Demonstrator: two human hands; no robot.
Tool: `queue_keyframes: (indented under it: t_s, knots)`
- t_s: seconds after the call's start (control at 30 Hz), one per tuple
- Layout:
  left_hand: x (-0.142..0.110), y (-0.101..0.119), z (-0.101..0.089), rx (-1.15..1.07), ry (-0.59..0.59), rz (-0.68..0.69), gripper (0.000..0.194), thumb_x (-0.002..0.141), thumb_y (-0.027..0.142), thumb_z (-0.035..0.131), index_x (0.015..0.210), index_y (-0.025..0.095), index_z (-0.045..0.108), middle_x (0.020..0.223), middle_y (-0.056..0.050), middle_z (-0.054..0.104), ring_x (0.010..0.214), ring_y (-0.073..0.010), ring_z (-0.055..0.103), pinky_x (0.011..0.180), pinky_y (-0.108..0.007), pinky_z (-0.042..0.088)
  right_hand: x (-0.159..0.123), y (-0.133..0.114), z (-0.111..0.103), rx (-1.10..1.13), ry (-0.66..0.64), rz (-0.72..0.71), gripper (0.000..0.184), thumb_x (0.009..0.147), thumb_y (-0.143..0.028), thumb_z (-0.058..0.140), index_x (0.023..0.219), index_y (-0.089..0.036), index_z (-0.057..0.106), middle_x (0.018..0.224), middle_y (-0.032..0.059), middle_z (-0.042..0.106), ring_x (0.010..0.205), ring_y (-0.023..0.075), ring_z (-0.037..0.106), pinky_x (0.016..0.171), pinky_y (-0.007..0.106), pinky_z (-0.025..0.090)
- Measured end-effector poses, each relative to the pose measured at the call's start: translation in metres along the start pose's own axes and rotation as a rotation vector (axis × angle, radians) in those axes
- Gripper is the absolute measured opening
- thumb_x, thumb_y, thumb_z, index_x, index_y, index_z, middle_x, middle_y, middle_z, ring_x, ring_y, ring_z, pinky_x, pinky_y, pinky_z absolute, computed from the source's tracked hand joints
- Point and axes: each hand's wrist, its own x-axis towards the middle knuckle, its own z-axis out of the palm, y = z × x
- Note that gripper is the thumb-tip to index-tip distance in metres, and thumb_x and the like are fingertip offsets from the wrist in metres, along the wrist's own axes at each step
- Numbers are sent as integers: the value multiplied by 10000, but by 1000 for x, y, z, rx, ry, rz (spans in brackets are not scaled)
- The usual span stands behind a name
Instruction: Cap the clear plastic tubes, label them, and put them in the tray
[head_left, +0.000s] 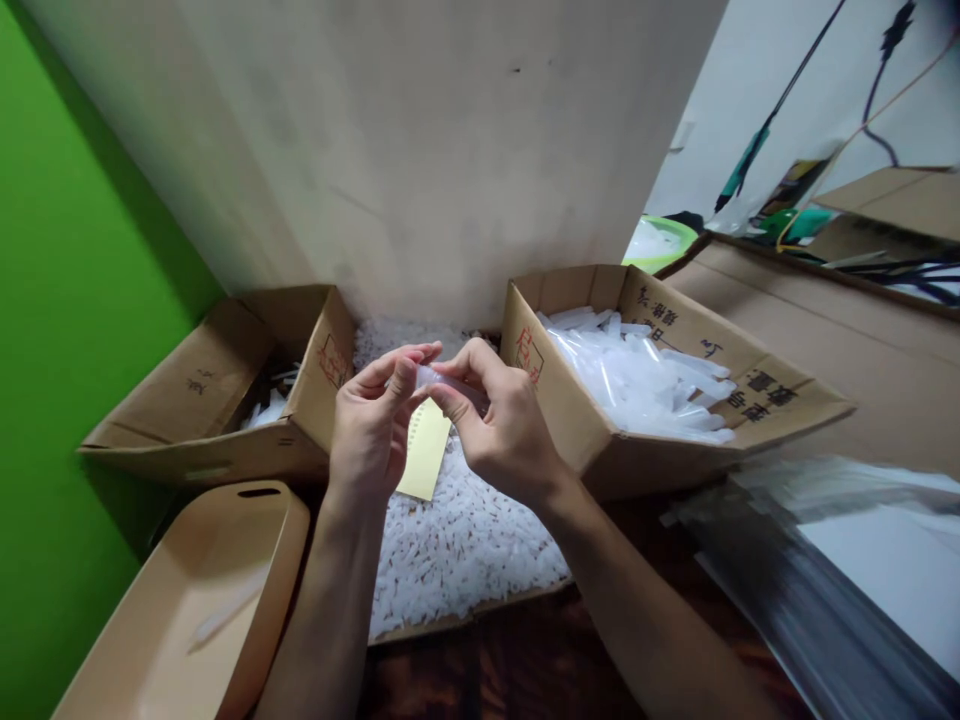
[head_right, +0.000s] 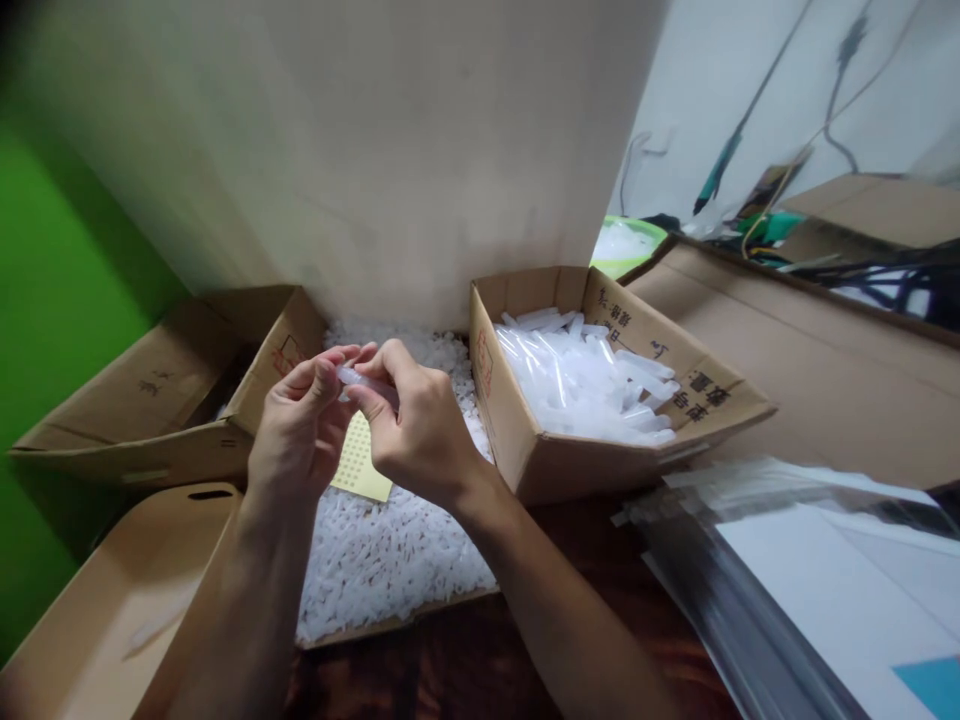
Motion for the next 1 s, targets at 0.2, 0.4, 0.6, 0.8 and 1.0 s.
queue_keyframes:
  t_s: [0.2, 0.4, 0.6, 0.8, 1.0]
  knots:
    - [0, 1, -2, -27, -87, -105, 316, 728, 447, 939, 914, 222, 821, 1023, -26, 809, 1026, -151, 742, 765, -162, 593, -2, 0, 7, 51, 55, 22, 98, 935, -222, 639, 885, -205, 557, 868, 19, 666, 788, 162, 670, 692, 303, 503]
    - [0, -5, 1, -131, -143, -116, 197, 776, 398, 917, 885, 262, 824, 986, 18, 806, 934, -103, 746, 876, -173, 593, 0, -3, 3, 166, 77, 65, 152, 910, -249, 690, 860, -214, 551, 927, 39, 698, 914, 184, 698, 809, 327, 547]
    - [2, -8, -3, -78, -134, -72, 231, 760, 439, 922, 882, 277, 810, 991, 19, 799, 947, -125, 740, 829, -198, 591, 4, -5, 5, 329, 38, 201, 261, 897, -387, 712, 795, -218, 542, 876, 31, 675, 854, 169, 662, 798, 333, 554]
    - [19, -51, -28, 606, -109, 125, 343, 1046, 476, 542, 1224, 243, 720, 1151, -81, 770, 1004, -192, 731, 905, -340, 577, 16, 17, 10, -41, 184, 216, 140, 979, -336, 604, 1057, -223, 635, 872, 21, 679, 807, 176, 654, 775, 339, 531]
    - [10, -94, -49, 1328, -418, 22, 196, 885, 40, 625, 815, 166, 757, 930, -123, 755, 950, -275, 692, 934, -401, 491, 19, 26, -10, -219, 249, 106, 174, 985, -307, 600, 1094, -228, 710, 835, 8, 686, 772, 173, 641, 755, 332, 523]
